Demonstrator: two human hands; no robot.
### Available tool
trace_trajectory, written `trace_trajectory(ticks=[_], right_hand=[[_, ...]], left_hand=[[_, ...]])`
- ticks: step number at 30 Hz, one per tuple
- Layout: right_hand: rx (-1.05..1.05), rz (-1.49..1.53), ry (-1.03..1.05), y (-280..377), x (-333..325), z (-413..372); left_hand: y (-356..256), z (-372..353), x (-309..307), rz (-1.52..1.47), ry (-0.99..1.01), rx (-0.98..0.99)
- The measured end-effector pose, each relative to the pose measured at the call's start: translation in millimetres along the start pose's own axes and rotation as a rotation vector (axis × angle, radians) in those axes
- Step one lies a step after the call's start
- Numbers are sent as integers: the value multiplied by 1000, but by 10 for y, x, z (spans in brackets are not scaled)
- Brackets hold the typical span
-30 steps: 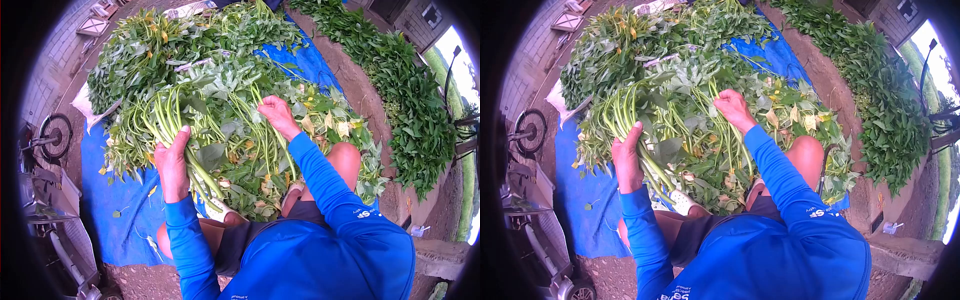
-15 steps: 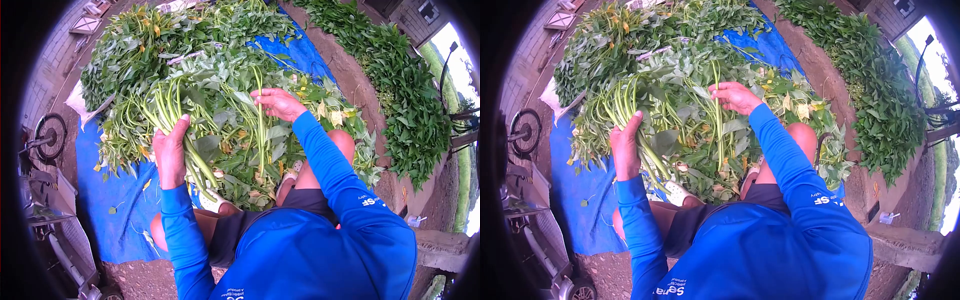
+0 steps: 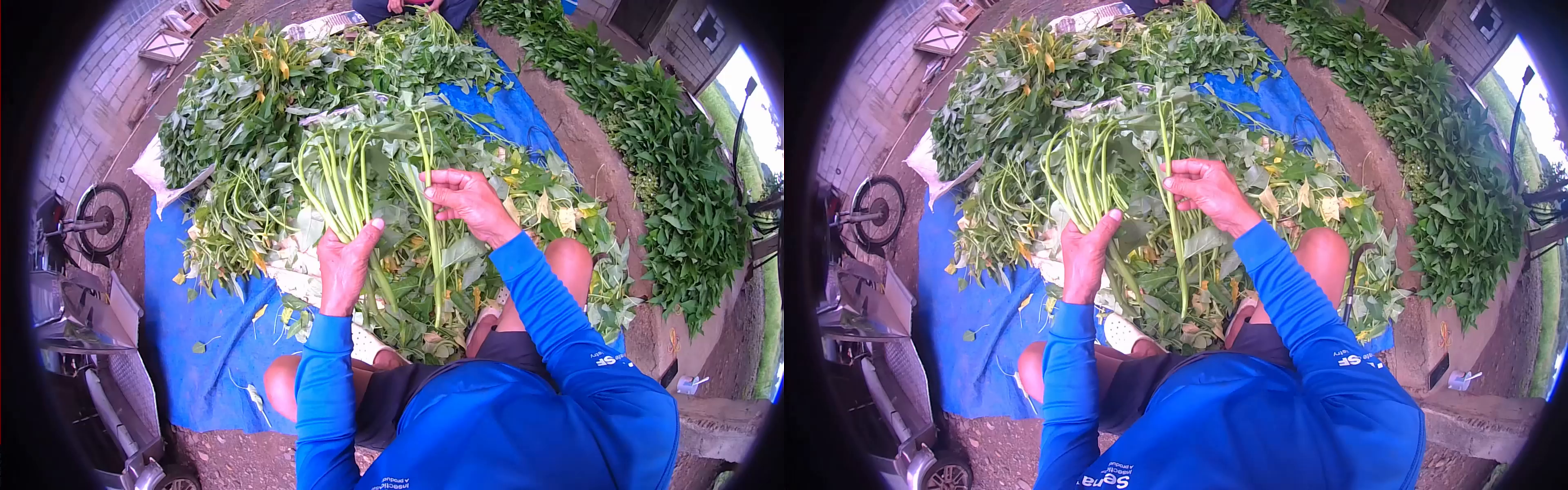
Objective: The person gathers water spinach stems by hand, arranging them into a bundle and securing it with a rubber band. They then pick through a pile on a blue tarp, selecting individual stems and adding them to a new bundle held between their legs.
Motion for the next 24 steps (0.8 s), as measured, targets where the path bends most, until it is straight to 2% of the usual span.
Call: trace_trajectory(ticks=[2, 6, 9, 13, 15, 17, 21, 23, 24], right_hand=[[-28, 52, 24, 22, 165, -79], [-9, 145, 87, -24, 407, -159], [34, 251, 118, -178, 510, -88], [38, 177, 64, -132, 493, -88], [-103, -34, -214, -77, 375, -165], [-19, -97, -242, -93, 255, -382], [74, -54, -132, -451, 315, -954], [91, 74, -33, -677, 372, -1158], [34, -33, -40, -736, 431, -1245]], left_hand=[[36, -21, 94, -26, -15, 29], [83, -94, 200, -15, 114, 59], [96, -75, 227, 101, 219, 62], [135, -35, 156, -64, 152, -172], [227, -4, 96, -56, 78, -182], [306, 1, 64, -79, 51, -199], [358, 35, 84, -61, -4, -141], [361, 46, 126, -46, -41, -133], [397, 76, 116, -24, -55, -125]])
Point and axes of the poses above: each hand's wrist, its own z-axis towards the middle knuckle, its own x-axis out of the palm, y = z × x, the point moved 2 cm from there along z, towards the middle knuckle
